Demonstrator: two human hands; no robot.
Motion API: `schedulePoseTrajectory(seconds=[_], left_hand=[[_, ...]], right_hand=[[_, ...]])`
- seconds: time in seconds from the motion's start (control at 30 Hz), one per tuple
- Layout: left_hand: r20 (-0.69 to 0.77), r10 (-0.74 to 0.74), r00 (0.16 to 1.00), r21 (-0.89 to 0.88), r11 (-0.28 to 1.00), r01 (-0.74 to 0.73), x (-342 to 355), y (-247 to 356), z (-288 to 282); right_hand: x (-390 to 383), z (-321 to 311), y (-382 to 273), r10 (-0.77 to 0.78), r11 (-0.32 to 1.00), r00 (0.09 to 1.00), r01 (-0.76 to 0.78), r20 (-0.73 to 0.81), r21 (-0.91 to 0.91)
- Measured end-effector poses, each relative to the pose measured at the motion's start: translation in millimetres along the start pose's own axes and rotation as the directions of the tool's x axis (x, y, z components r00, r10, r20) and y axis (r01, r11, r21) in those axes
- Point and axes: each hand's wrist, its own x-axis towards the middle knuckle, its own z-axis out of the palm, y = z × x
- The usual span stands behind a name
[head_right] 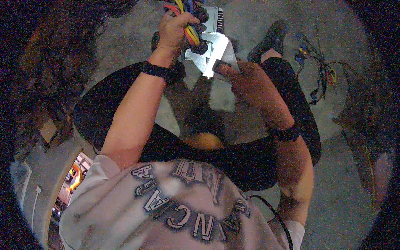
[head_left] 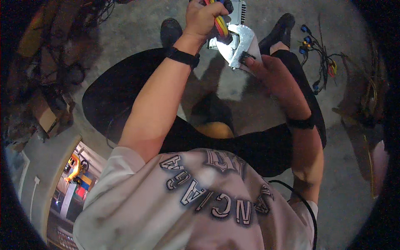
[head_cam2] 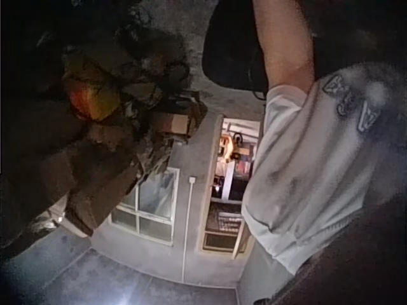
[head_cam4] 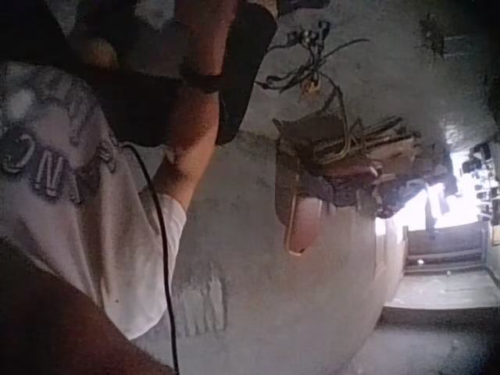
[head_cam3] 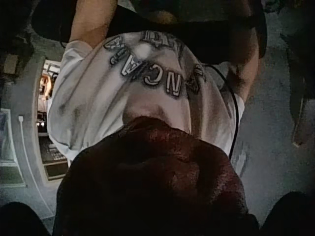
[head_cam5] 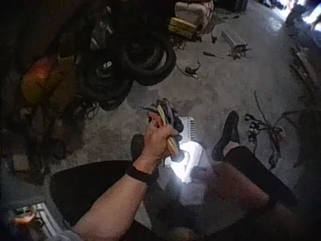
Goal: Repairing an intercooler or radiator component using an adjustable wrench in a garage setting.
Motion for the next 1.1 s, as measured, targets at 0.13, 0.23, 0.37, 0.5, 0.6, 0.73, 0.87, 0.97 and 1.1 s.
schedulePoseTrajectory(seconds=[0.13, 0.23, 0.37, 0.5, 0.6, 0.73, 0.87, 0.97, 1.1], left_hand=[[0.008, -0.016, 1.0, 0.059, 0.998, 0.016, -7, 1, -12], [0.024, -0.039, 0.999, -0.004, 0.999, 0.039, -11, 0, -12], [-0.002, -0.023, 1.0, 0.113, 0.993, 0.023, -10, 0, -19], [-0.004, -0.044, 0.999, -0.004, 0.999, 0.044, -17, 3, -13], [-0.02, 0.013, 1.0, 0.083, 0.997, -0.011, -22, 5, -17], [-0.035, 0.012, 0.999, 0.015, 1.0, -0.012, -27, 0, -22], [-0.039, -0.029, 0.999, -0.051, 0.998, 0.027, -31, 1, -20], [-0.08, -0.094, 0.992, -0.007, 0.996, 0.094, -30, -5, -23], [-0.12, 0.176, 0.977, 0.239, 0.96, -0.144, -25, -8, -22]], right_hand=[[-23, 68, -96, 0.172, 0.972, 0.905, -0.22, -0.389, -0.083], [-23, 86, -100, 0.196, 0.965, 0.878, -0.253, -0.437, -0.074], [-18, 94, -82, 0.158, 0.979, 0.857, -0.201, -0.49, -0.037], [-16, 96, -70, 0.191, 0.976, 0.86, -0.217, -0.474, 0.0], [-14, 113, -69, 0.159, 0.987, 0.843, -0.145, -0.514, 0.067], [-7, 125, -52, 0.122, 0.992, 0.853, -0.093, -0.507, 0.082], [-3, 139, -57, 0.296, 0.945, 0.802, -0.166, -0.519, 0.282], [3, 145, -56, 0.296, 0.945, 0.798, -0.162, -0.525, 0.285], [11, 161, -62, 0.377, 0.891, 0.701, -0.096, -0.605, 0.444]])
